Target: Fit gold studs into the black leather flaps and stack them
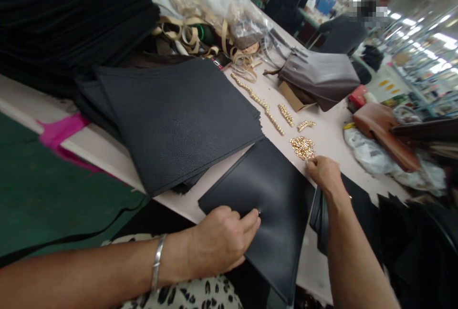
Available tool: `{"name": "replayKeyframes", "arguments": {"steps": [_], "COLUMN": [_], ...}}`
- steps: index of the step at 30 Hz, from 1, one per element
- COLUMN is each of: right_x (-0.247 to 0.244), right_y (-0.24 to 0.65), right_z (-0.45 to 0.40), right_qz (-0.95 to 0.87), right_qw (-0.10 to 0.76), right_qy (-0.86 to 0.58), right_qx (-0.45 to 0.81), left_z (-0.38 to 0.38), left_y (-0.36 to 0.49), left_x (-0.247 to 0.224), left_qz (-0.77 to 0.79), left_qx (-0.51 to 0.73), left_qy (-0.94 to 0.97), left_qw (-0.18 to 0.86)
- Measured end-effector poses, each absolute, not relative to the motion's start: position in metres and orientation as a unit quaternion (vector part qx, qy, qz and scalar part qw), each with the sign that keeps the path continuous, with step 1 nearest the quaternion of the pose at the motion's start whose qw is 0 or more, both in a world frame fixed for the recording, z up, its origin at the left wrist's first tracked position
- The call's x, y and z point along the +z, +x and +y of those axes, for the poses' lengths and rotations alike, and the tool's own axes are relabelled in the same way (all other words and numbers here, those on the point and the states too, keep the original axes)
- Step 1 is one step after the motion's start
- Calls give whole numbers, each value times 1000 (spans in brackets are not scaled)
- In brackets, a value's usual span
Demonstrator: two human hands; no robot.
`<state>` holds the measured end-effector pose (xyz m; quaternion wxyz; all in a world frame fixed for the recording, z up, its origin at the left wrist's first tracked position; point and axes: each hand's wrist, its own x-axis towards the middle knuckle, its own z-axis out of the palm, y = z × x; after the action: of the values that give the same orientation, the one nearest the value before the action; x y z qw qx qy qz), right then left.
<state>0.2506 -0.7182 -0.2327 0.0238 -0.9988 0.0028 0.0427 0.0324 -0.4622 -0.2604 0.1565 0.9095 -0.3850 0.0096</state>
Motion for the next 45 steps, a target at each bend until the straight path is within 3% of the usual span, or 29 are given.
{"name": "replayKeyframes", "arguments": {"steps": [8, 12, 21, 36, 45], "right_x": [-235, -230, -227, -219, -226], "right_y": [109, 73, 79, 121, 118], "right_z": [-685, -666, -654, -641, -651], "right_qz": [-120, -140, -135, -105, -81], "right_qw": [321, 276, 223, 131, 210], "right_qy": [-927, -939, -951, -934, -928], "right_qx": [152, 147, 169, 317, 297], "left_z": [-462, -462, -463, -461, -462], "left_y": [31, 29, 29, 32, 35], "left_x": [-262, -263, -266, -268, -272], "left_qz": [-379, -377, -378, -388, -382], "left_qx": [50, 59, 79, 59, 10], "left_qy": [912, 910, 908, 901, 900], "left_qw": [151, 160, 163, 187, 209]}}
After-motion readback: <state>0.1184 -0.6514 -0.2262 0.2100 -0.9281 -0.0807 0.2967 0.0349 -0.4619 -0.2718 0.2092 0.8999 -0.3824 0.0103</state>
